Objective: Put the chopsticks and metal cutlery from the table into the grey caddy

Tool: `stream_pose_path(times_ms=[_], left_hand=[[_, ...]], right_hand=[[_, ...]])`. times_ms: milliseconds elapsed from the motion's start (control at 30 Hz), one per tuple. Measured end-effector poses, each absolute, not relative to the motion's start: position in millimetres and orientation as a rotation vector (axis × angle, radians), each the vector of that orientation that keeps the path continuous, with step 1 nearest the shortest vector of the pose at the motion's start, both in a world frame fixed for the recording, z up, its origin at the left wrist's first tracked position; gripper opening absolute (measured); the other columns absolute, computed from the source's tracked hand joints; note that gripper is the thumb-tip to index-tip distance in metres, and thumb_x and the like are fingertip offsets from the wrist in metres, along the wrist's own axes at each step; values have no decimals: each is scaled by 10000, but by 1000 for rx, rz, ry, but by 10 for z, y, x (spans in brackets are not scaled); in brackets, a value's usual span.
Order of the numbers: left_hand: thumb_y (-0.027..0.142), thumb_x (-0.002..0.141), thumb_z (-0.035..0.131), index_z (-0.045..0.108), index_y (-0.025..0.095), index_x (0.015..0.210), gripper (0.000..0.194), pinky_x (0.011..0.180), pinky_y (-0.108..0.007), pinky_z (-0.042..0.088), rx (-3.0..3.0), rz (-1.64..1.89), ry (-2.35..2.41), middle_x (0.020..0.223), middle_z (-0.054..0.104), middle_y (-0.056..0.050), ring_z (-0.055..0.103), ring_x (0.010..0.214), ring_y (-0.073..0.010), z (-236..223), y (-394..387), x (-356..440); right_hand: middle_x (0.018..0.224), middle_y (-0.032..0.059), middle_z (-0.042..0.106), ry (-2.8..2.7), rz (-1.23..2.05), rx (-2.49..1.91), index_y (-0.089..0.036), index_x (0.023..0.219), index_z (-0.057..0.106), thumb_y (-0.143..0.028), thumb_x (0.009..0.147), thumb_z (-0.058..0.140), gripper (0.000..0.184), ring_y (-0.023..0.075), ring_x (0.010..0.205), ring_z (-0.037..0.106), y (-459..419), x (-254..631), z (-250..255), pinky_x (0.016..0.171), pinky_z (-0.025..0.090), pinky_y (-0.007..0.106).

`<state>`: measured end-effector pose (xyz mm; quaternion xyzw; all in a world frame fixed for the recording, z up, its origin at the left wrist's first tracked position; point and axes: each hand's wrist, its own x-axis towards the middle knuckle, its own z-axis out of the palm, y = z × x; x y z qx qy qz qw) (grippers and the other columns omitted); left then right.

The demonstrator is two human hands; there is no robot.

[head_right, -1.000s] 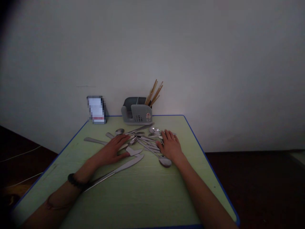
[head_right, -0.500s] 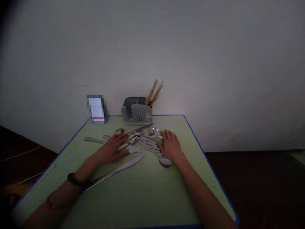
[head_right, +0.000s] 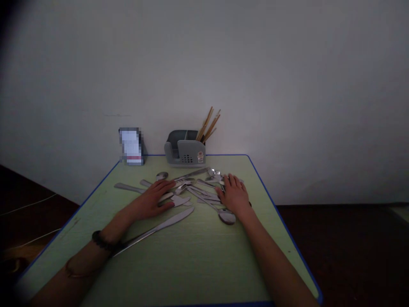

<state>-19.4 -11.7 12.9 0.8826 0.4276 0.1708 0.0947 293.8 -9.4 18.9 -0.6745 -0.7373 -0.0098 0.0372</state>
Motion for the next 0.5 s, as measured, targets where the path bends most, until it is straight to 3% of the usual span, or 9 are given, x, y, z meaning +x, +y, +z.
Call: stream_pose_path(times_ms=[500], left_hand=[[581, 771, 600, 288, 287, 1437, 792, 1092, -505, 290, 2646, 421, 1125, 1507, 268, -93, 278, 1353, -310, 225, -170, -159]], right_hand=[[1457, 176, 362, -2271, -20, -2097, -63, 1399, 366, -497, 917, 317, 650, 312, 1332, 331, -114, 2912, 226, 1084, 263, 441]])
